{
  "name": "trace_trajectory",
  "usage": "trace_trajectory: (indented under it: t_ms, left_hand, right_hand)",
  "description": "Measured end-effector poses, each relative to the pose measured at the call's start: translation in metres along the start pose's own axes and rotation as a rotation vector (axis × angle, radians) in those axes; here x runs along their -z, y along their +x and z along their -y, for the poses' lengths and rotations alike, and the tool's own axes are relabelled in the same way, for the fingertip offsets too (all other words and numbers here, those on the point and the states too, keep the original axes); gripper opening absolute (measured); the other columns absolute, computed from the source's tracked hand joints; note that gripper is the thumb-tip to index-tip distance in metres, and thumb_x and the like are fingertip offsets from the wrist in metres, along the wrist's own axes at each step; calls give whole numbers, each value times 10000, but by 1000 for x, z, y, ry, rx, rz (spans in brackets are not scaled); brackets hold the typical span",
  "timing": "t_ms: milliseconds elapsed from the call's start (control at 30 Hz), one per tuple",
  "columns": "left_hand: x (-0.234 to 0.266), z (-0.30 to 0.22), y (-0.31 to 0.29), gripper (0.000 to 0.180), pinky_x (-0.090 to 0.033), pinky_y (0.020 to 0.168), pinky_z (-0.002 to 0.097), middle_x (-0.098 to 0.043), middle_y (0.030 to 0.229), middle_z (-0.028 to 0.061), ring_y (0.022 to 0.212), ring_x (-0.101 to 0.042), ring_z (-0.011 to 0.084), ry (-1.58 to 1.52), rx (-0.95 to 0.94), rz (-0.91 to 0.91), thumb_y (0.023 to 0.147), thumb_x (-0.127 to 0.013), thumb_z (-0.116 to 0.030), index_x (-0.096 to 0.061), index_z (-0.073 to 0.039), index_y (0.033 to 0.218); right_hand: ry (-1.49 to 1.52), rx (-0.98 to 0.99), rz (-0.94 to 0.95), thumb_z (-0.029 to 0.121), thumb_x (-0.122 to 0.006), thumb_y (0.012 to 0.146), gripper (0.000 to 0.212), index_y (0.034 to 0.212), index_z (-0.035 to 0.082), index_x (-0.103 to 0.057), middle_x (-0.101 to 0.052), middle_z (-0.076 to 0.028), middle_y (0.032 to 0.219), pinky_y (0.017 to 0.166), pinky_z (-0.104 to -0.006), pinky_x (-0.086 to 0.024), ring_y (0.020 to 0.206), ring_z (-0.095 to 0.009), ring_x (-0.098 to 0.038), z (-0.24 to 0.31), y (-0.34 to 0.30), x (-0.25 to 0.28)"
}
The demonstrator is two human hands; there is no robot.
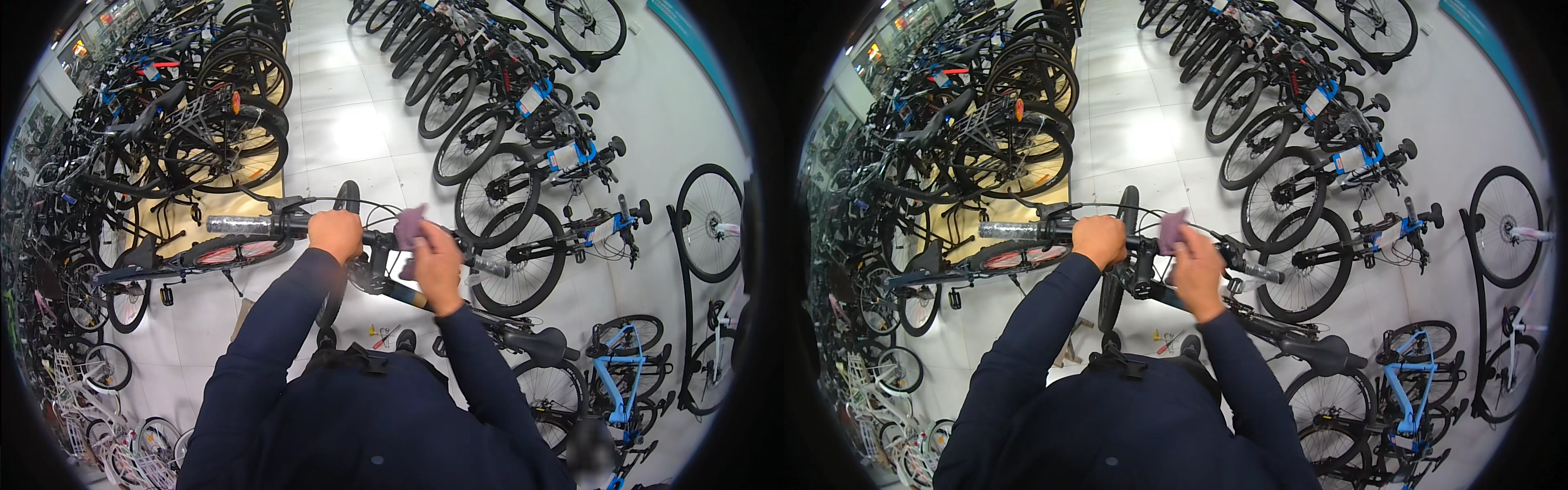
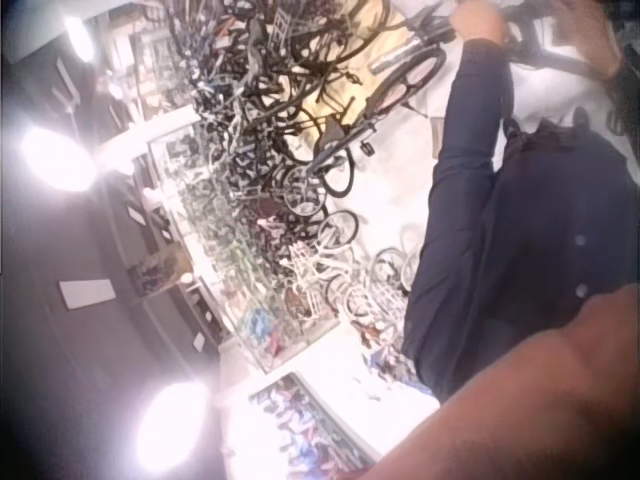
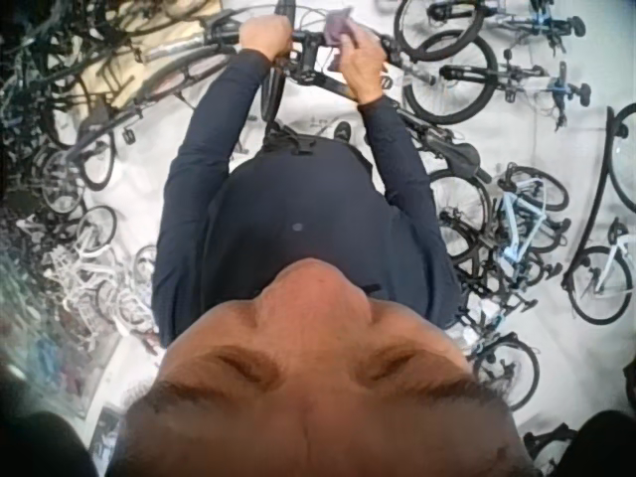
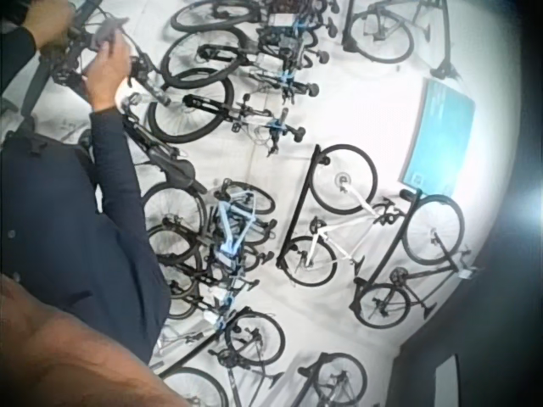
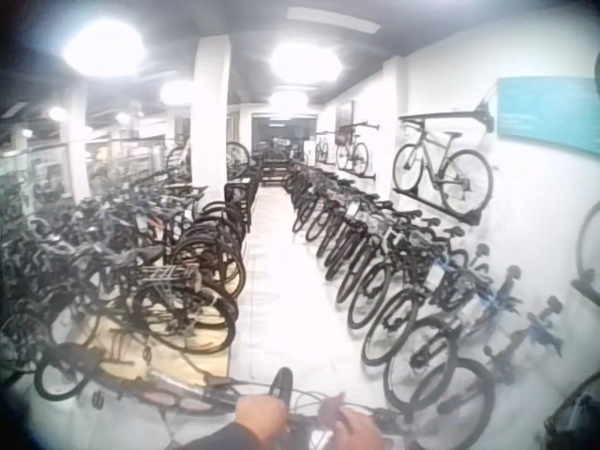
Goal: The person wipes a bicycle with a purple cloth, cleaning the front fork, handlebars, seat, frame, and wheels in a bicycle shop. The person uses the cloth to wipe each component methodically.
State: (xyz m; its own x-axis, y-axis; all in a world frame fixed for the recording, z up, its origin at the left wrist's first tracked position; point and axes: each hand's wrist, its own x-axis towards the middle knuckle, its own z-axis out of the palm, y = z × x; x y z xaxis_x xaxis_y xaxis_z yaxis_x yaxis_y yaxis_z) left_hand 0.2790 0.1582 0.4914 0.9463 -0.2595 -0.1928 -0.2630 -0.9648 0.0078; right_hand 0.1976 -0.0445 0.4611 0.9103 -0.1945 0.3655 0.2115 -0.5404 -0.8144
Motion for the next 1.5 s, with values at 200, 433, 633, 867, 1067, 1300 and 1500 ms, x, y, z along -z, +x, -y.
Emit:
trace_trajectory:
  t_ms: [200,433,633,867,1067,1300,1500]
  left_hand:
    - [3,10,-4,141,-607,709,407,-783,851,118,823,-780,314,-15,91,-36,728,-755,-175,-808,-101,835]
    - [-2,14,-6,152,-612,710,422,-779,852,147,807,-775,337,-67,105,-46,718,-745,-172,-808,-83,825]
    - [-3,12,-10,156,-611,696,427,-777,850,159,793,-775,333,-69,105,-115,711,-735,-187,-805,-80,800]
    - [-1,12,-12,147,-607,692,420,-785,856,131,807,-781,308,-91,93,-90,739,-732,-186,-809,-89,818]
    - [-9,15,-5,132,-607,678,438,-778,840,139,794,-774,313,-98,83,-141,736,-742,-194,-801,-92,796]
    - [-4,17,13,143,-607,678,421,-777,829,141,781,-777,321,-49,76,-139,714,-738,-177,-805,-91,808]
    - [6,16,19,148,-612,691,417,-785,858,145,799,-782,321,-40,86,-90,715,-725,-159,-807,-86,813]
  right_hand:
    - [-17,-42,101,85,-688,913,208,1112,25,-680,-714,-191,980,821,-444,-548,895,-388,-691,-18,-58,-53]
    - [-23,-205,51,161,-637,948,290,1187,8,-700,-731,-211,1080,909,-402,-538,1026,-358,-706,-18,-19,-15]
    - [-230,-13,137,117,-630,952,266,1180,-15,-664,-666,-264,1170,923,-511,-508,1080,-467,-631,2,5,-61]
    - [-299,-5,128,130,-638,956,170,987,-21,-708,-707,-218,990,862,-515,-514,971,-436,-662,-5,23,-52]
    - [-137,67,-54,140,-641,969,204,1085,-2,-730,-719,-214,1105,903,-453,-532,1029,-421,-675,-6,2,-71]
    - [-23,99,68,130,-687,955,158,1070,30,-728,-701,-198,1168,910,-422,-548,1052,-400,-684,-8,-45,-65]
    - [-109,-205,195,181,-659,964,208,1057,20,-752,-738,-193,1024,885,-433,-551,968,-391,-709,-47,-44,-35]
